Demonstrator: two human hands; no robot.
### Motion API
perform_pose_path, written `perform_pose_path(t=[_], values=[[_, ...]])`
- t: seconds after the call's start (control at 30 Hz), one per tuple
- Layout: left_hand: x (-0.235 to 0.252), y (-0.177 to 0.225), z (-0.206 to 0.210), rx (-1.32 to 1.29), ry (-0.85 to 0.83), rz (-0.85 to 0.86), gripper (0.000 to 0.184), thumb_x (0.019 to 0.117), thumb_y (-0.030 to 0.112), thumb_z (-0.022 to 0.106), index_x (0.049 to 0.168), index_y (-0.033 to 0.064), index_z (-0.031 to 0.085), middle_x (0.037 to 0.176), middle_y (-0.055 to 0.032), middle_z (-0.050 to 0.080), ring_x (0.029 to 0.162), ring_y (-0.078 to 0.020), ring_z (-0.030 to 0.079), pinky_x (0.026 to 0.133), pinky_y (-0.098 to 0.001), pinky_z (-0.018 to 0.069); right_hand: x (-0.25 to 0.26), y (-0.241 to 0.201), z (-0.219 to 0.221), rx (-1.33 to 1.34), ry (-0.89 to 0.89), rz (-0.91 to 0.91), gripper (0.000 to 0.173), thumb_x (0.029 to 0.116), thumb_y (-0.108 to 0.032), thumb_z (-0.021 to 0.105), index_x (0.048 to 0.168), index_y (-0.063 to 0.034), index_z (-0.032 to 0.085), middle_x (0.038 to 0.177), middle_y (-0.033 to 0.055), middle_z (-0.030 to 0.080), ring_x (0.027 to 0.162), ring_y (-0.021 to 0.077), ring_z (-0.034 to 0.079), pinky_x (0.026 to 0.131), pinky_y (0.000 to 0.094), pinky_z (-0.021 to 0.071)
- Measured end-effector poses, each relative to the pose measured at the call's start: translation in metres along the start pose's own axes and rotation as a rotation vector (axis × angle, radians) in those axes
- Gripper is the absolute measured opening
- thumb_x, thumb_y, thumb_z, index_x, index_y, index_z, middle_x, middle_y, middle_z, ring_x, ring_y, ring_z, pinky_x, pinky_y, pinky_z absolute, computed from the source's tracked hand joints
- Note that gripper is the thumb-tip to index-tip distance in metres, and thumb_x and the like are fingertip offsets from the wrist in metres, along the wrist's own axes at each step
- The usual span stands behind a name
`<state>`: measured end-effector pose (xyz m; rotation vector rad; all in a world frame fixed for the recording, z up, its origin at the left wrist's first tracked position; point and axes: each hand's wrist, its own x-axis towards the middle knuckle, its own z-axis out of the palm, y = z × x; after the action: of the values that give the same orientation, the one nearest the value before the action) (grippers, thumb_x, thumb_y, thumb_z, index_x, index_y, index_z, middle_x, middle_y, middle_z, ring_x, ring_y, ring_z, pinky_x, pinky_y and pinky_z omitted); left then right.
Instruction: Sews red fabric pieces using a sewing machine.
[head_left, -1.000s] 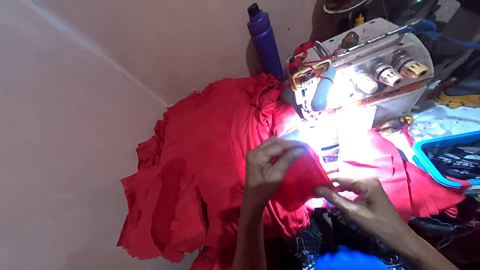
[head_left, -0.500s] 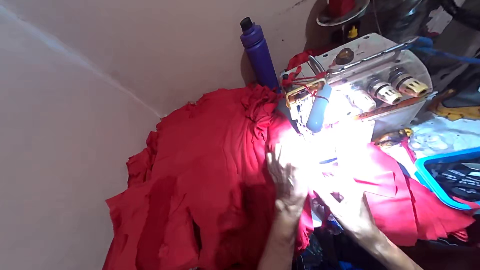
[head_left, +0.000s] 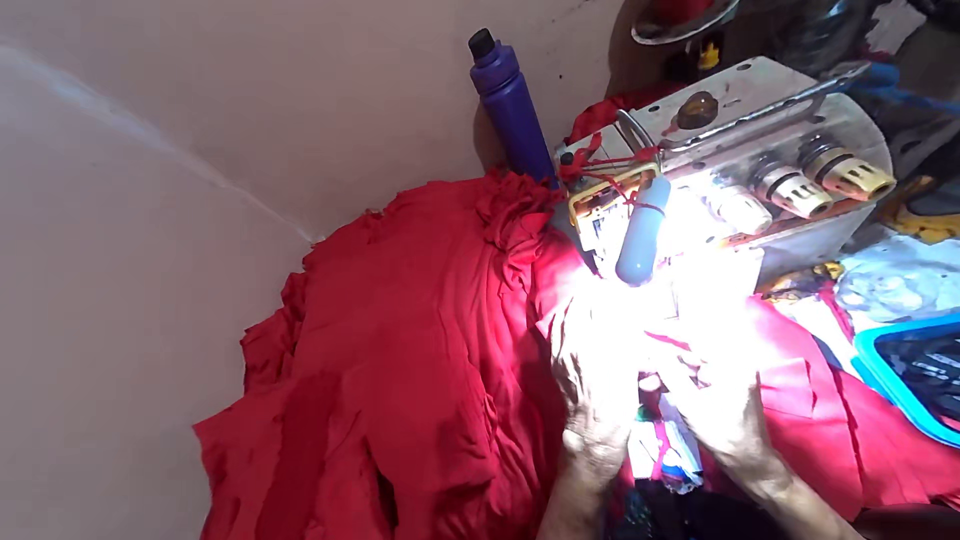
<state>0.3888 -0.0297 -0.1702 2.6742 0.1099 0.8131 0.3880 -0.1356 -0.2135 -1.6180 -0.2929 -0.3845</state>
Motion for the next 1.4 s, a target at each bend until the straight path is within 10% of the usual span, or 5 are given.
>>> perform_pose_path(t=[0.27,0.5,0.8,1.1,1.4], values=[[0.068,-0.03,-0.016,-0.046,-0.298,-0.163,0.037,0.1,0.026,0.066,0.132,0.0089,0.059,0.11,-0.0225,0.069,0.099,-0.0421,0.067,0.079,-0.0607,0.0533,0.004,0.0,-0.014,-0.267,-0.067,-0.08,0.028,0.0962,-0.019,0.059,0.111,-0.0014,0.076,0.078,0.0061,0.072,0.067,0.0082,0.066,0.065,0.0246,0.0559],[0.101,-0.094,0.005,-0.407,-0.141,-0.07,0.033,0.1062,0.012,0.047,0.131,-0.0038,0.062,0.129,-0.0222,0.066,0.121,-0.0319,0.063,0.105,-0.0478,0.0474,-0.052,-0.008,-0.081,-0.418,-0.118,-0.166,0.027,0.096,-0.022,0.057,0.095,-0.0075,0.08,0.08,0.0048,0.075,0.07,0.0078,0.069,0.065,0.0243,0.0534],[-0.067,0.027,0.015,-0.601,0.022,0.273,0.011,0.0844,0.005,0.075,0.093,-0.0011,0.078,0.094,-0.0125,0.076,0.092,-0.0168,0.072,0.088,-0.0305,0.0562,-0.096,-0.005,-0.138,-0.44,-0.056,-0.066,0.028,0.097,-0.02,0.056,0.1,-0.003,0.078,0.084,0.0063,0.075,0.075,0.0032,0.068,0.073,0.016,0.0528],[-0.06,0.043,0.065,-0.636,-0.212,0.318,0.011,0.0887,0.005,0.071,0.094,0.0075,0.08,0.095,-0.0066,0.075,0.088,-0.0163,0.071,0.08,-0.0336,0.0566,-0.078,0.006,-0.125,-0.593,0.034,-0.199,0.028,0.0973,-0.022,0.056,0.1,-0.0058,0.079,0.096,0.0125,0.074,0.093,0.0231,0.068,0.082,0.0311,0.0529],[-0.041,0.052,-0.04,-0.563,-0.095,0.367,0.016,0.0974,0.011,0.061,0.098,0.0062,0.077,0.1,-0.0075,0.067,0.097,-0.0119,0.063,0.086,-0.0242,0.0516,-0.066,0.014,-0.122,-0.658,-0.031,-0.297,0.046,0.0955,-0.035,0.06,0.125,-0.0013,0.07,0.128,0.0291,0.062,0.111,0.0491,0.059,0.091,0.0609,0.0465]])
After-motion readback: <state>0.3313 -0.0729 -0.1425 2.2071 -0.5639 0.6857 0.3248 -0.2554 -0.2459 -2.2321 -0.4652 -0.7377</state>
